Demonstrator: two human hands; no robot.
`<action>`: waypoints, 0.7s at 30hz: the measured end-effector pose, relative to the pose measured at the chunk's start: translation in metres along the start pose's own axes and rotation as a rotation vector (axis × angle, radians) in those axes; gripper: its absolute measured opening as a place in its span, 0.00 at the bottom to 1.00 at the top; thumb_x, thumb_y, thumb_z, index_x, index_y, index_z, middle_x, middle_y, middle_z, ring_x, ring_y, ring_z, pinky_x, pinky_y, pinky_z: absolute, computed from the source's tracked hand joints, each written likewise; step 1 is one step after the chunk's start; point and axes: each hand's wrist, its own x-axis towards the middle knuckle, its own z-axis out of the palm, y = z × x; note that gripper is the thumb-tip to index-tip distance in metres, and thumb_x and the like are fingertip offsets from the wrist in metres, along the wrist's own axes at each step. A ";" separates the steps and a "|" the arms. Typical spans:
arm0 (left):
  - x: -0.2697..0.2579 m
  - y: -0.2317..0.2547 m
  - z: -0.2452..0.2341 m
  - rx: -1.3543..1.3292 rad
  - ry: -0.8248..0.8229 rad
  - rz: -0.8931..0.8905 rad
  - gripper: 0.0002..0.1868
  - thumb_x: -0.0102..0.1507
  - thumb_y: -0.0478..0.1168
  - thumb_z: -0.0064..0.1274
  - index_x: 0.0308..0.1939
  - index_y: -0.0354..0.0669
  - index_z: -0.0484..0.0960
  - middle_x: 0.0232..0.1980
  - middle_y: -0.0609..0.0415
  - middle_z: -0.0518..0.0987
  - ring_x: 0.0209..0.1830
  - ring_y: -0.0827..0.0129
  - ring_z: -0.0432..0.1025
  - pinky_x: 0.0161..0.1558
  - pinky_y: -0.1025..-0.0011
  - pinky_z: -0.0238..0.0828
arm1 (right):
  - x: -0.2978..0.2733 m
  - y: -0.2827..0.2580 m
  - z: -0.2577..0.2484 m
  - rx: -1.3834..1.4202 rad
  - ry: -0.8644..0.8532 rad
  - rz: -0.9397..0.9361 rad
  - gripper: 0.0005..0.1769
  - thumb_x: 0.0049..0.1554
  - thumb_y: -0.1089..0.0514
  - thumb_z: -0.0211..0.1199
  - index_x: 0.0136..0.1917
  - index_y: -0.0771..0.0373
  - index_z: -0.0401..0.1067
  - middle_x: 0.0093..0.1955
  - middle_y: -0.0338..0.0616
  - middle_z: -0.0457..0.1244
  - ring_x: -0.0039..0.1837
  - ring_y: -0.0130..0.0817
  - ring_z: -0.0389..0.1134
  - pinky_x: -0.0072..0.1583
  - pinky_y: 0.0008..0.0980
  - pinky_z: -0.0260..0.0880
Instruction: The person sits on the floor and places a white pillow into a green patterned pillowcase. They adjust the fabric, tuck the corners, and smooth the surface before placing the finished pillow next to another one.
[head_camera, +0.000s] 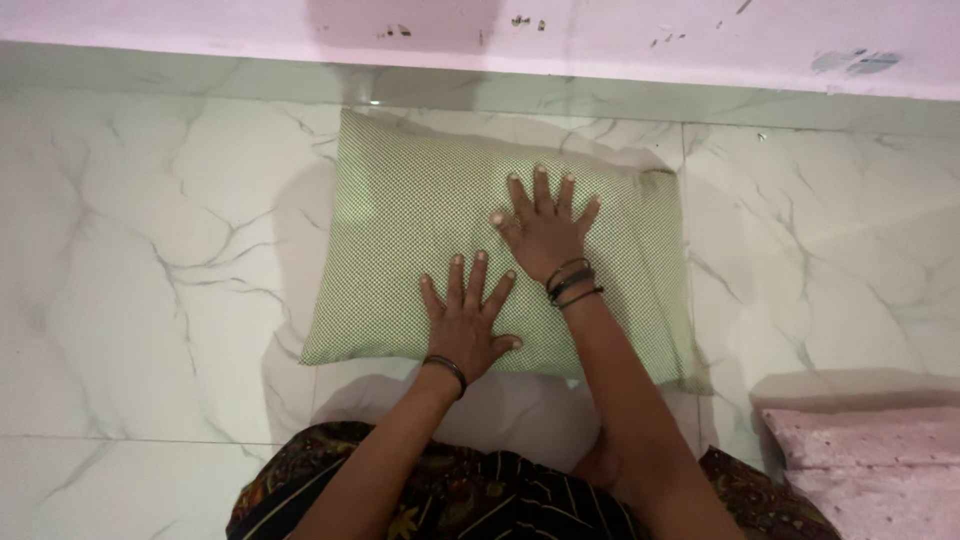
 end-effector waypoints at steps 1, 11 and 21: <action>0.000 -0.001 0.001 -0.010 0.004 -0.001 0.53 0.58 0.77 0.42 0.81 0.68 0.40 0.84 0.48 0.32 0.82 0.45 0.25 0.68 0.25 0.19 | 0.000 -0.007 -0.007 0.009 -0.015 0.003 0.45 0.60 0.22 0.29 0.83 0.41 0.41 0.86 0.44 0.32 0.84 0.60 0.26 0.73 0.76 0.17; 0.000 0.000 -0.027 -0.003 -0.090 0.138 0.53 0.60 0.70 0.48 0.81 0.58 0.41 0.84 0.46 0.35 0.83 0.48 0.28 0.71 0.29 0.20 | 0.038 0.000 -0.007 0.064 -0.096 0.069 0.43 0.61 0.24 0.30 0.83 0.39 0.41 0.86 0.39 0.36 0.86 0.53 0.27 0.76 0.69 0.16; -0.009 0.017 0.025 0.084 0.234 0.351 0.29 0.71 0.39 0.42 0.78 0.48 0.63 0.76 0.32 0.64 0.74 0.41 0.59 0.78 0.46 0.44 | 0.003 -0.004 -0.025 -0.034 -0.160 0.095 0.42 0.61 0.24 0.32 0.83 0.38 0.45 0.86 0.39 0.40 0.85 0.54 0.34 0.76 0.73 0.22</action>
